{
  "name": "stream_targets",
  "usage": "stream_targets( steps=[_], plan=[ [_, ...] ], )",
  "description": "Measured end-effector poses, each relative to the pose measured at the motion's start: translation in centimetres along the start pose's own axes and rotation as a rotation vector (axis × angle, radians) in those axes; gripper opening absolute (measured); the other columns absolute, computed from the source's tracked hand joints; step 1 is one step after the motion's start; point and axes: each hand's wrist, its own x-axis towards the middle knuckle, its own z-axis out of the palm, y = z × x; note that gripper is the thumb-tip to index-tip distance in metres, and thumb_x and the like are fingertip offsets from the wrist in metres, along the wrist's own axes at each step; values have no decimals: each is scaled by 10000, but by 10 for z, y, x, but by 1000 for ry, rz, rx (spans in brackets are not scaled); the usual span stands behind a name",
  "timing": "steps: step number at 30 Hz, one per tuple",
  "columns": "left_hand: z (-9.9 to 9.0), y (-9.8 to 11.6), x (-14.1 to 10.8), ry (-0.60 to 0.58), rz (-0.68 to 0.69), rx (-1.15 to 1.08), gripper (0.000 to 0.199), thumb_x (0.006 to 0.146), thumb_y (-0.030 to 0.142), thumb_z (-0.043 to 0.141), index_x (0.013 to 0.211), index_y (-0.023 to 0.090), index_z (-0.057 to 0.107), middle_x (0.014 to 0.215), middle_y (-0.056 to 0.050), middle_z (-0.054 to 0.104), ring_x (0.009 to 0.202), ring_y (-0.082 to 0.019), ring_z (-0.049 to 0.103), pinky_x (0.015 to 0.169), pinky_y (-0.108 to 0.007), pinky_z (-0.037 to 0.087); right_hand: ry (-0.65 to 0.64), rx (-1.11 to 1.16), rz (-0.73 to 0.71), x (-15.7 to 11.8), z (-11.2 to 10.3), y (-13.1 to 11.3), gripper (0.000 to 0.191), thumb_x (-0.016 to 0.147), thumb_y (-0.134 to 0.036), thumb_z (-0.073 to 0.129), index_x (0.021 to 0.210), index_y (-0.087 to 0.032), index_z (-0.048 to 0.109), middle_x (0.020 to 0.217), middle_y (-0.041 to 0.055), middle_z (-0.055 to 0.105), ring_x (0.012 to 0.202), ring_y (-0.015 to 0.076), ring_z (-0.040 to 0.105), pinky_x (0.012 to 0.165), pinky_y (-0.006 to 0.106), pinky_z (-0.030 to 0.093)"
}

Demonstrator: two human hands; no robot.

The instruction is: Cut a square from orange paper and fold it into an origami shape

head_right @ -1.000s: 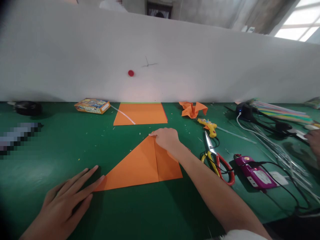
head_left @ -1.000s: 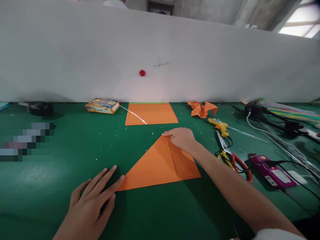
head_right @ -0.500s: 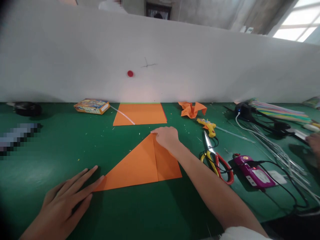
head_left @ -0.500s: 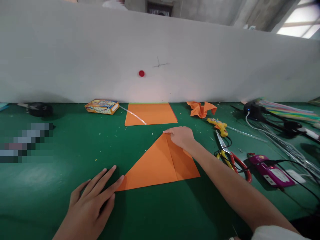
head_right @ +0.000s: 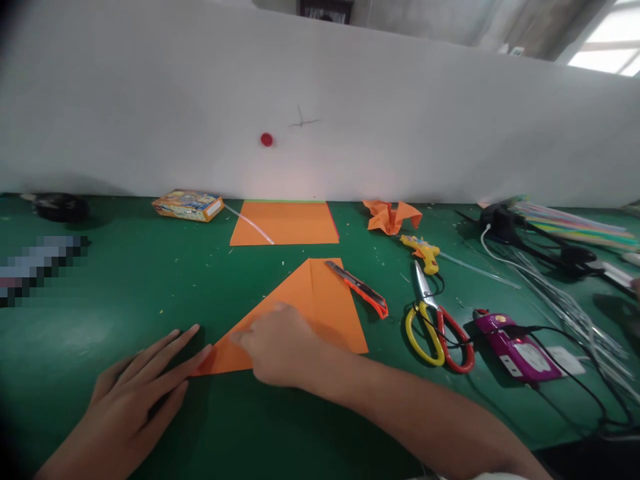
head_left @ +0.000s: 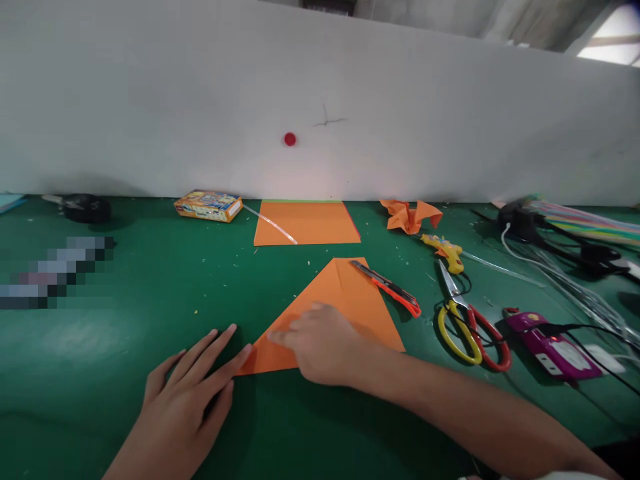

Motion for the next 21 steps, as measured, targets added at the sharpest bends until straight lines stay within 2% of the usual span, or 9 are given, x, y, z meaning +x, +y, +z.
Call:
stream_targets(
  steps=[3, 7, 10, 15, 18, 21],
  plan=[
    [1, 0, 1, 9, 5, 11, 518, 1028, 318, 384, 1525, 447, 453, 1629, 49, 404, 1441, -297, 465, 1038, -495, 411, -28, 25, 17, 5, 8, -4, 596, 922, -217, 545, 1515, -265, 511, 1130, 74, 774, 972, 239, 705, 823, 378, 438],
    [1, -2, 0, -1, 10, 16, 517, 1030, 322, 382, 1527, 451, 450, 1633, 52, 395, 1449, -300, 454, 1030, -494, 418, -65, 9, 142, 13, 8, 11, 591, 953, -213, 505, 1522, -371, 490, 1184, 39, 764, 1014, 230, 706, 818, 371, 446],
    [1, -3, -1, -3, 11, 14, 520, 1034, 324, 379, 1536, 446, 436, 1639, 51, 384, 1456, -299, 445, 1035, -505, 422, -83, 1, 201, 15, 5, 20, 585, 969, -199, 463, 1511, -419, 492, 1239, 17, 751, 1065, 222, 696, 835, 370, 441],
    [1, -2, 0, -22, 5, 24, 512, 1042, 327, 365, 1533, 451, 438, 1641, 53, 379, 1462, -289, 440, 1037, -511, 431, -55, 26, 225, 12, 6, 27, 575, 956, -181, 462, 1458, -447, 554, 1264, -9, 750, 1014, 212, 712, 818, 357, 441],
    [1, -2, 0, -25, 5, 30, 511, 1043, 337, 362, 1536, 450, 433, 1647, 52, 367, 1471, -292, 428, 1031, -516, 438, 17, 26, 288, 7, 9, 43, 569, 949, -142, 459, 1398, -454, 617, 1260, -36, 755, 1013, 187, 712, 831, 330, 440],
    [2, -3, 0, -21, 8, 19, 523, 1039, 335, 374, 1547, 459, 408, 1650, 59, 359, 1467, -305, 433, 1026, -525, 446, 70, -8, 469, 2, 9, 73, 543, 951, -163, 471, 1352, -486, 645, 1187, -59, 781, 1004, 189, 715, 835, 323, 450]
  ],
)
